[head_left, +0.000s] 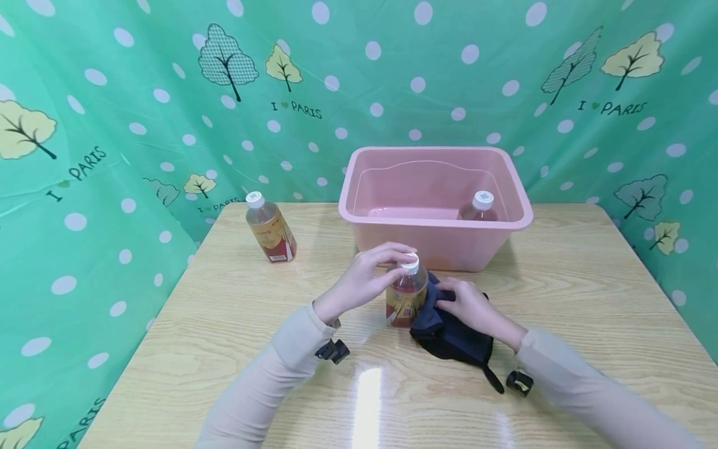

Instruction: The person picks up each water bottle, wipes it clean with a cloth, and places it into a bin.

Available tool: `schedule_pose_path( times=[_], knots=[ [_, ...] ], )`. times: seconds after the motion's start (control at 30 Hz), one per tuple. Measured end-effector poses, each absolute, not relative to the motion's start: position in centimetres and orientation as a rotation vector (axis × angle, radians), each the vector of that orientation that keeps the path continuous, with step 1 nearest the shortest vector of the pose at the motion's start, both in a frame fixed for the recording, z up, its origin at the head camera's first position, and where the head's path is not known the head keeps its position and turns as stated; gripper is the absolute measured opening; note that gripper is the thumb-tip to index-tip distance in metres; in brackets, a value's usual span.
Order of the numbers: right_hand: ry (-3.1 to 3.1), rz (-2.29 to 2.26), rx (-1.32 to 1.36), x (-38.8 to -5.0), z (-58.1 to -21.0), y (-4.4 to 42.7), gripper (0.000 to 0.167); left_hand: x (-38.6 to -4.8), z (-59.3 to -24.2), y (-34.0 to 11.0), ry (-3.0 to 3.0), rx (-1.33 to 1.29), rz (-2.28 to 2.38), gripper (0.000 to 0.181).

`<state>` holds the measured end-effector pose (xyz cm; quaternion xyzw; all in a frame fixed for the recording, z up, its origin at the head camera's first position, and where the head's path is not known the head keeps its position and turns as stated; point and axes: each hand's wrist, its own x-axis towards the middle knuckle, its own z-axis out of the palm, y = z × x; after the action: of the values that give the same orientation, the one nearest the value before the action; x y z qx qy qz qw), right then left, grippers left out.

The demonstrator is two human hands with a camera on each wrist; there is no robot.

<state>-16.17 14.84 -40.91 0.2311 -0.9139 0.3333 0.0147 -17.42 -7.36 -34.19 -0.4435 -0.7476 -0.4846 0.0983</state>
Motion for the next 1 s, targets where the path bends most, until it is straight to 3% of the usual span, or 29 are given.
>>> schedule_pose_path(
  times=[1.0],
  knots=[
    [-2.526, 1.174, 0.662, -13.0, -40.3, 18.4, 0.023, -17.6, -33.6, -7.2, -2.233, -1.305, -1.442, 0.019]
  ],
)
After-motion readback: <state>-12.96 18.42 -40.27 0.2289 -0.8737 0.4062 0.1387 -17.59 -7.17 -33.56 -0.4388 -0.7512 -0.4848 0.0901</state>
